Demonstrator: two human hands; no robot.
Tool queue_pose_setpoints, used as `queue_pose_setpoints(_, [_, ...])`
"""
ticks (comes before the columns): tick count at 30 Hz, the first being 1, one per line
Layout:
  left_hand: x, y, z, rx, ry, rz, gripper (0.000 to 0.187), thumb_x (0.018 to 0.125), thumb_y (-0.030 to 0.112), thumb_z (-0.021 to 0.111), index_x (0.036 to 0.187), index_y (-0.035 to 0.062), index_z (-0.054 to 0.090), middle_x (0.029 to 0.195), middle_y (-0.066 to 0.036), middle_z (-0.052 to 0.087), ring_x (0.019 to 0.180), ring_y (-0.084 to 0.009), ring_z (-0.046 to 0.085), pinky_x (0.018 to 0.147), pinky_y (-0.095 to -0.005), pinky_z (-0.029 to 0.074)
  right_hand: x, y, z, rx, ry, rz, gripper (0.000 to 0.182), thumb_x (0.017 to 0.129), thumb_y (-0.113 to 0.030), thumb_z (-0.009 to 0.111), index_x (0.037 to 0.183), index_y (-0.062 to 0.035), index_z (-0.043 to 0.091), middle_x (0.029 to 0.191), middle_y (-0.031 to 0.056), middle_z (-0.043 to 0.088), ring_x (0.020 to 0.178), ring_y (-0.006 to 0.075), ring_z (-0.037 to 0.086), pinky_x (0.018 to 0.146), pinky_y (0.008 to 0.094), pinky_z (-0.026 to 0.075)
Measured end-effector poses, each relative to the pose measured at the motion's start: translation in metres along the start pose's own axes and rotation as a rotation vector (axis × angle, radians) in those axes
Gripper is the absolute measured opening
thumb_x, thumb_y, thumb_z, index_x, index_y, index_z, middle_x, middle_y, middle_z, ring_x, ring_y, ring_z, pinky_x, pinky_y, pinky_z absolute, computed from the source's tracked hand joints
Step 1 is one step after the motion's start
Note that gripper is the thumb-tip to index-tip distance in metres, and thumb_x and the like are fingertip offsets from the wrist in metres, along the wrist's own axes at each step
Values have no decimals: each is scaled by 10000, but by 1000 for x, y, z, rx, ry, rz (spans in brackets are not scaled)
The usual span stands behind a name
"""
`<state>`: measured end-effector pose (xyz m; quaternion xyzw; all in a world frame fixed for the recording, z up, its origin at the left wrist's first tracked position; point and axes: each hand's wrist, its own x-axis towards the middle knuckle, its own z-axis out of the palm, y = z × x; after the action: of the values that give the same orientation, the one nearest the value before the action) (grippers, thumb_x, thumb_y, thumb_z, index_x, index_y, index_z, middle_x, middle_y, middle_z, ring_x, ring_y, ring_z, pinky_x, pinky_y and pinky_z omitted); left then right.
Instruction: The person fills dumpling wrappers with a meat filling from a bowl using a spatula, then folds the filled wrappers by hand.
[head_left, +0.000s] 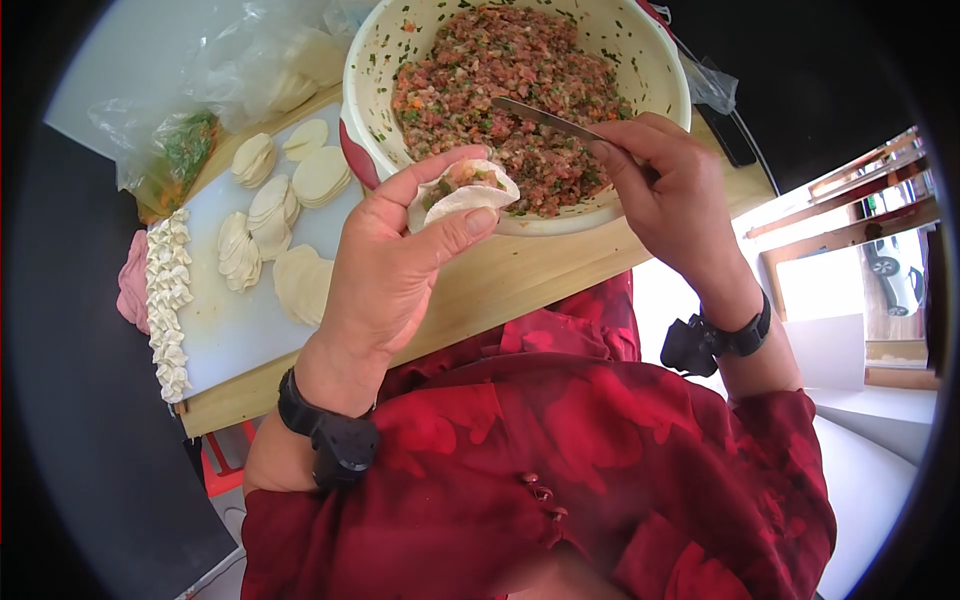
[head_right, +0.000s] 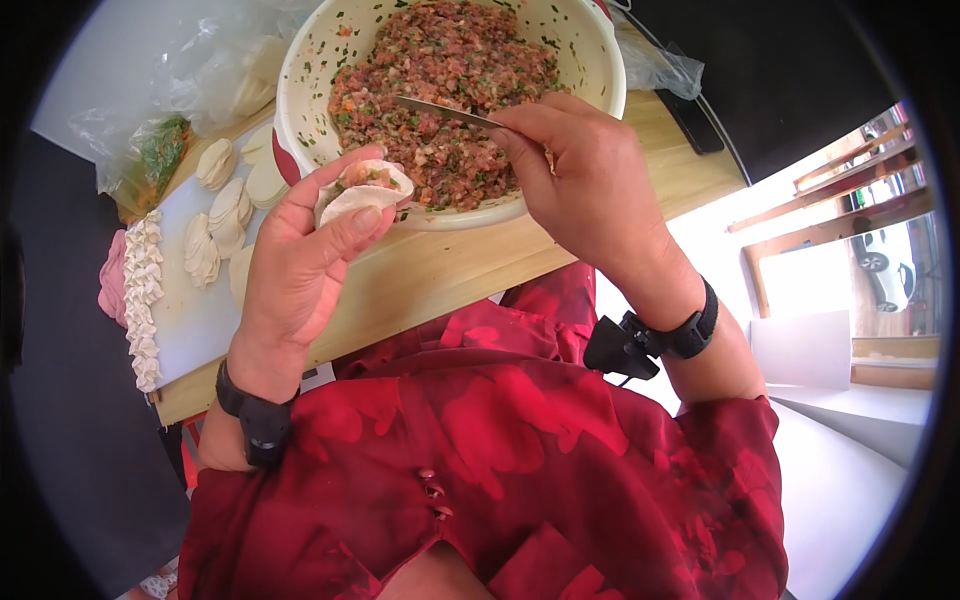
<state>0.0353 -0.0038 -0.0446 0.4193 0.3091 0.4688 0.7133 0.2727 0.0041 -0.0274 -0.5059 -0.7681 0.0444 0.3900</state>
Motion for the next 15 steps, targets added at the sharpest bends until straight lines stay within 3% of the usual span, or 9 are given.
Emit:
queue_pose_setpoints(3, [1, 0, -2, 18, -18, 16, 508, 855, 0, 667, 1327, -18, 479, 1186, -133, 607, 1100, -203, 601, 975, -317, 491, -1, -13, -4, 88, -73, 55, 135, 832, -54, 652, 958, -34, 697, 740, 107, 599, 656, 258, 600, 588, 343, 470])
queue_pose_setpoints(5, [1, -3, -2, 5, 0, 33, 504, 854, -1, 669, 1323, -17, 485, 1183, -127, 609, 1096, -199, 602, 973, -317, 492, -4, -15, -1, 215, -108, -60, 147, 819, -46, 666, 961, -44, 703, 745, 100, 605, 675, 264, 608, 595, 344, 478])
queue_pose_setpoints(15, [-1, 4, -1, 7, -29, -34, 453, 877, 29, 654, 1305, -17, 514, 1172, -108, 618, 1071, -173, 612, 959, -297, 499, -6, -15, -5, 141, -208, -110, 205, 812, -32, 674, 1000, -102, 710, 765, 90, 615, 693, 257, 615, 611, 347, 492])
